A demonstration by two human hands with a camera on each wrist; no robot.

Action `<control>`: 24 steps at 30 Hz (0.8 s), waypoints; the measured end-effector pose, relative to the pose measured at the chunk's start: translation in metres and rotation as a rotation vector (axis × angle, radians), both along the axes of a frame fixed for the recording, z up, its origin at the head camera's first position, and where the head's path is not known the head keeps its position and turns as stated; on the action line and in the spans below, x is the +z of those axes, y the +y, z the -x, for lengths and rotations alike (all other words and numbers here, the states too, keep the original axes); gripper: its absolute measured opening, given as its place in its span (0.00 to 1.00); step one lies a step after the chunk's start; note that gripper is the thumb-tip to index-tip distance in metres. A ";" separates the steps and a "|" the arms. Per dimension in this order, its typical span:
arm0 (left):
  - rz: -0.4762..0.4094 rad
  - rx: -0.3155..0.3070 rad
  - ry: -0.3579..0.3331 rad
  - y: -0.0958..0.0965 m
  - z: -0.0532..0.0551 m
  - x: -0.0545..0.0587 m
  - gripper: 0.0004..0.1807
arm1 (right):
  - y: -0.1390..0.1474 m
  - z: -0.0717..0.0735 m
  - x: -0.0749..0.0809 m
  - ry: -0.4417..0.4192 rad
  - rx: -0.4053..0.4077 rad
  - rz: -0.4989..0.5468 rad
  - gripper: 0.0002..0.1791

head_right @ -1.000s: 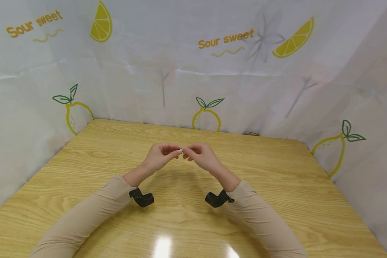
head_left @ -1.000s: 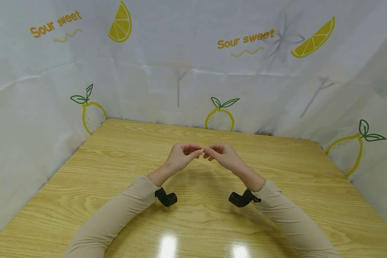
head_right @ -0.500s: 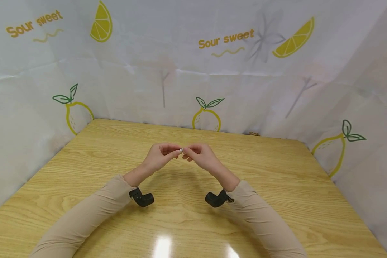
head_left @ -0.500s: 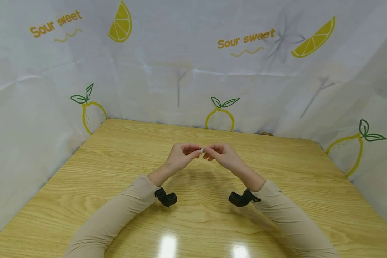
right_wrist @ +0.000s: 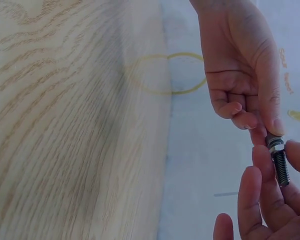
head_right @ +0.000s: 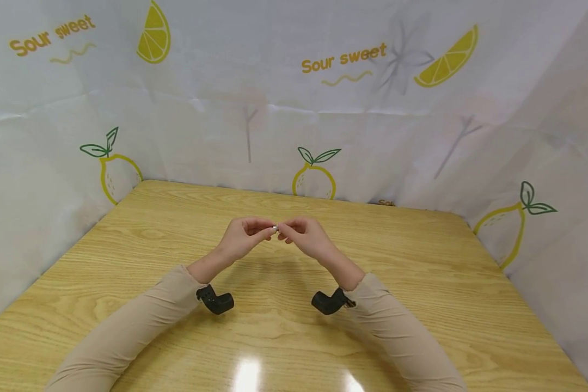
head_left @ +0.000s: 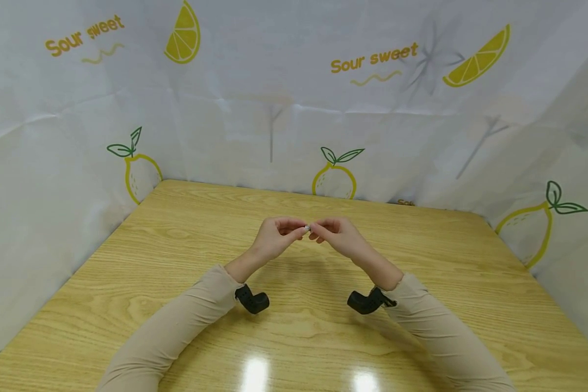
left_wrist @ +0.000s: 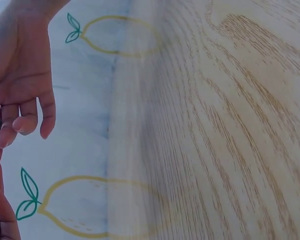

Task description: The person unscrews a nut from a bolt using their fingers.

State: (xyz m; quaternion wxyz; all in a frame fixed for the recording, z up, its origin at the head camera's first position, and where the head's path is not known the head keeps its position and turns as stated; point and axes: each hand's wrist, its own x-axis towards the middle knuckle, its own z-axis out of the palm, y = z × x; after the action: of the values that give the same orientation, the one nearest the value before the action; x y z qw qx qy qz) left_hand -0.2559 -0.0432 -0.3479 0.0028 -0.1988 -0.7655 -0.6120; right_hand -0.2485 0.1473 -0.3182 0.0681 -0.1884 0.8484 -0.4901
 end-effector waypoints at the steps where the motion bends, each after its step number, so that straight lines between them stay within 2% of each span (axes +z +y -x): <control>1: -0.003 0.000 -0.001 0.000 0.000 0.000 0.13 | 0.000 0.000 0.001 0.001 -0.003 0.003 0.18; 7: -0.013 -0.003 -0.005 -0.001 0.000 0.001 0.13 | 0.000 -0.002 0.003 -0.001 -0.004 0.032 0.23; 13: 0.006 0.005 -0.015 -0.001 0.000 0.000 0.13 | -0.001 -0.001 0.002 -0.024 -0.013 -0.008 0.20; 17: 0.001 0.002 -0.010 -0.001 0.000 0.000 0.13 | 0.000 -0.001 0.001 -0.016 -0.002 0.010 0.17; 24: -0.014 -0.004 -0.011 -0.001 0.001 0.000 0.13 | 0.000 -0.001 0.000 0.006 0.009 0.020 0.21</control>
State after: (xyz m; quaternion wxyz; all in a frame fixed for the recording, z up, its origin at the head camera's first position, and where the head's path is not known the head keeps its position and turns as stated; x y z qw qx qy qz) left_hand -0.2565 -0.0444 -0.3476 -0.0012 -0.1969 -0.7609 -0.6183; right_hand -0.2479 0.1474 -0.3178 0.0658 -0.1942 0.8428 -0.4977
